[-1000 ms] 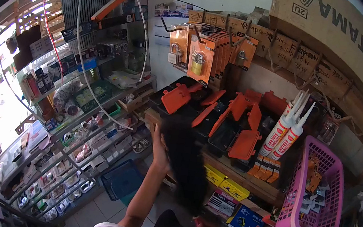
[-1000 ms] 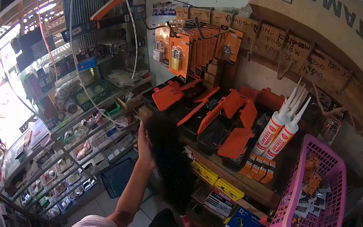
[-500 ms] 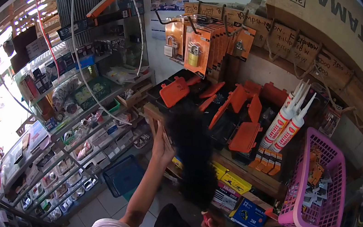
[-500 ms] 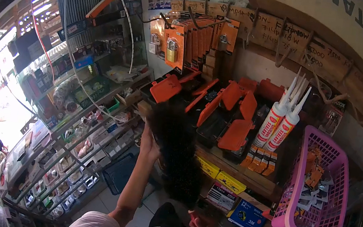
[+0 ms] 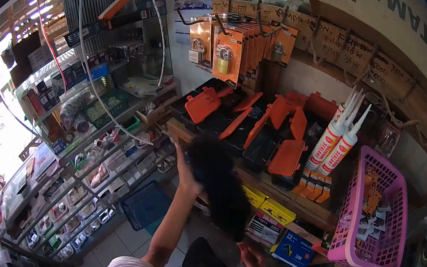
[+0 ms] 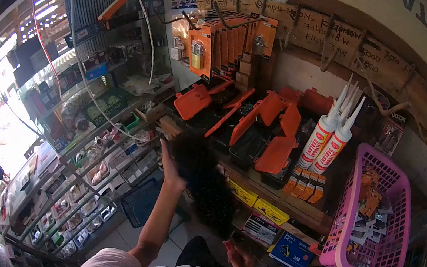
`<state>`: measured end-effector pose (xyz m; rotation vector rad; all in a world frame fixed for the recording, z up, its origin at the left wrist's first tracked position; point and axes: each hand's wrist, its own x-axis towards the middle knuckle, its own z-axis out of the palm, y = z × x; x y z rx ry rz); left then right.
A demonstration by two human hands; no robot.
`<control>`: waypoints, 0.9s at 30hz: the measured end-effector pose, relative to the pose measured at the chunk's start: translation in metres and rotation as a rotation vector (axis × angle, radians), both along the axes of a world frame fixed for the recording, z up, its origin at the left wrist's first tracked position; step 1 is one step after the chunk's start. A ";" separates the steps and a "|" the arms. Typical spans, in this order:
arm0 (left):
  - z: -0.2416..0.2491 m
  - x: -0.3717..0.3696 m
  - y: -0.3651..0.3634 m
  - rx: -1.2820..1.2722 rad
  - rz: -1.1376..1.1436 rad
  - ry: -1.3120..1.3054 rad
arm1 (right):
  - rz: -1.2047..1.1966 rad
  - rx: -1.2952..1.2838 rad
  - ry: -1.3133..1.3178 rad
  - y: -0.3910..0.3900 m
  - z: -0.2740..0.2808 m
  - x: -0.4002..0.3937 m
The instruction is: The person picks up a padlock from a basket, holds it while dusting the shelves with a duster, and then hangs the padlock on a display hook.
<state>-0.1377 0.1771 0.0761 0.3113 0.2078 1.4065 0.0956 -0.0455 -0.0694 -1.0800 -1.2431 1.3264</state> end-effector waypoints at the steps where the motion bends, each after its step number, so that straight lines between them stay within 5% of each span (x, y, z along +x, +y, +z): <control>1: -0.014 -0.003 0.011 0.302 -0.142 -0.082 | -0.003 0.001 0.001 0.000 0.000 0.000; 2: -0.028 -0.006 0.019 0.604 -0.284 -0.165 | -0.041 0.028 0.025 0.000 0.002 0.000; 3: -0.022 -0.004 0.015 0.604 -0.287 -0.165 | -0.079 0.056 0.048 0.000 0.003 0.000; 5: -0.001 0.002 -0.002 -0.003 0.023 0.034 | -0.071 0.069 -0.019 -0.001 0.009 0.001; 7: -0.008 0.002 0.004 -0.006 0.028 0.062 | -0.064 0.082 -0.086 0.000 0.013 0.000; 9: -0.024 -0.006 0.022 0.540 -0.374 -0.028 | -0.097 0.137 -0.005 0.002 0.014 -0.007; 11: -0.023 0.003 0.015 0.529 -0.346 -0.025 | -0.165 0.086 0.046 0.002 0.015 -0.009; 13: 0.005 0.015 -0.003 0.071 0.009 0.067 | -0.228 0.030 0.097 0.001 0.015 -0.008; 14: 0.002 0.014 -0.002 0.025 -0.037 0.051 | -0.153 -0.014 0.062 0.000 0.017 -0.004; 15: -0.005 0.011 0.002 0.024 -0.042 0.053 | -0.081 -0.060 0.029 -0.001 0.018 -0.003; 17: -0.018 0.008 0.013 0.450 -0.205 0.039 | -0.158 -0.049 0.081 0.000 0.011 -0.004; 19: -0.003 0.019 0.003 0.279 -0.068 0.083 | -0.273 -0.033 0.133 -0.001 0.006 -0.002; 21: -0.017 0.024 0.012 0.120 0.097 0.153 | -0.126 0.028 0.117 -0.004 0.007 0.000; 24: -0.038 0.030 0.024 0.343 -0.396 0.122 | -0.129 -0.018 0.010 -0.012 0.007 0.013; 26: 0.012 0.045 -0.010 -0.006 -0.043 -0.021 | -0.301 0.080 0.061 -0.019 0.010 0.014; 27: -0.020 0.026 0.005 0.194 -0.187 0.055 | -0.413 0.173 0.098 -0.021 0.011 0.013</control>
